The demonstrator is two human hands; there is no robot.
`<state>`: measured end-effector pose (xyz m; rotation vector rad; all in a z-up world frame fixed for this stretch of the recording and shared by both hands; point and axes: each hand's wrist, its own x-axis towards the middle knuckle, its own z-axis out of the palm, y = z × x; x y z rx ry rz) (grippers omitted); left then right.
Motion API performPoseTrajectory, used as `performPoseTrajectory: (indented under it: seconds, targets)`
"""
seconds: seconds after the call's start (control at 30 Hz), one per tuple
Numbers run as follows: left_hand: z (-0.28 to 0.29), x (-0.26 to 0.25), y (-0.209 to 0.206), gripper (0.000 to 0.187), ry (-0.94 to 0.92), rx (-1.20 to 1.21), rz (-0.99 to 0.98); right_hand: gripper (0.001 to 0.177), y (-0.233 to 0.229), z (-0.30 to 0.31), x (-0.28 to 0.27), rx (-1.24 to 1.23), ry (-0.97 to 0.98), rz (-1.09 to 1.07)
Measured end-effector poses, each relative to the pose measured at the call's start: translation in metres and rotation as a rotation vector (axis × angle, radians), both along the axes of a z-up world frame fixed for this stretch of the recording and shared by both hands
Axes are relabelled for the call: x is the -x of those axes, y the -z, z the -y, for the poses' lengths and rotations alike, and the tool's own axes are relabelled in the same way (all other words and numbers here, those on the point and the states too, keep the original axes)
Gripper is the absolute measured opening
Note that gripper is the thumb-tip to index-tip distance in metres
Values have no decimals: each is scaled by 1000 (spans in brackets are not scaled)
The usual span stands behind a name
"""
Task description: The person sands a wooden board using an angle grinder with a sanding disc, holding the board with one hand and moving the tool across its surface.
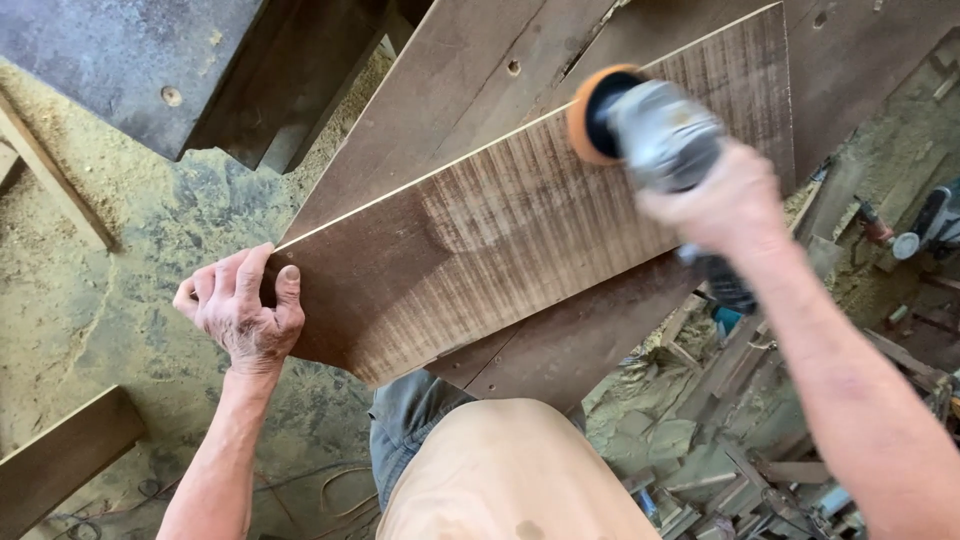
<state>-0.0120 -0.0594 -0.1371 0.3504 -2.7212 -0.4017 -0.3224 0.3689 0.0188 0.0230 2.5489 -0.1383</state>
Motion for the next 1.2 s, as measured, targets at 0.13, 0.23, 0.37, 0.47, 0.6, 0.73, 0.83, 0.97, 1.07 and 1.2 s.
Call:
performPoseTrajectory:
  seconds: [0.13,0.23,0.37,0.47,0.6,0.73,0.83,0.97,1.07,1.2]
  targets:
    - [1,1,0,40,3,36,-47,50,18,-60,19,34,194,-64]
    - [5,3,-1,40,28,37,-86,40,11,-89,10,153,345,-211]
    - [13,4,-2,50,41,47,-92,44,-72,-26,-43,285,506,-77]
    - [25,11,-9,51,90,80,-44,44,-102,-8,-96,77,709,130]
    - [17,5,-12,49,121,22,-62,23,-78,-39,-167,111,731,67]
    - [11,-5,-3,36,148,31,-109,70,-66,-6,-201,16,471,77]
    - [3,-4,-7,33,116,83,-61,70,-73,69,-204,-3,369,209]
    - [-17,-3,-6,33,-50,42,1,73,-35,125,-199,49,80,231]
    - [-24,-2,-11,30,-142,31,43,74,-1,143,-187,56,-52,221]
    - [-22,-5,-4,29,-135,35,26,65,15,130,-170,32,-109,134]
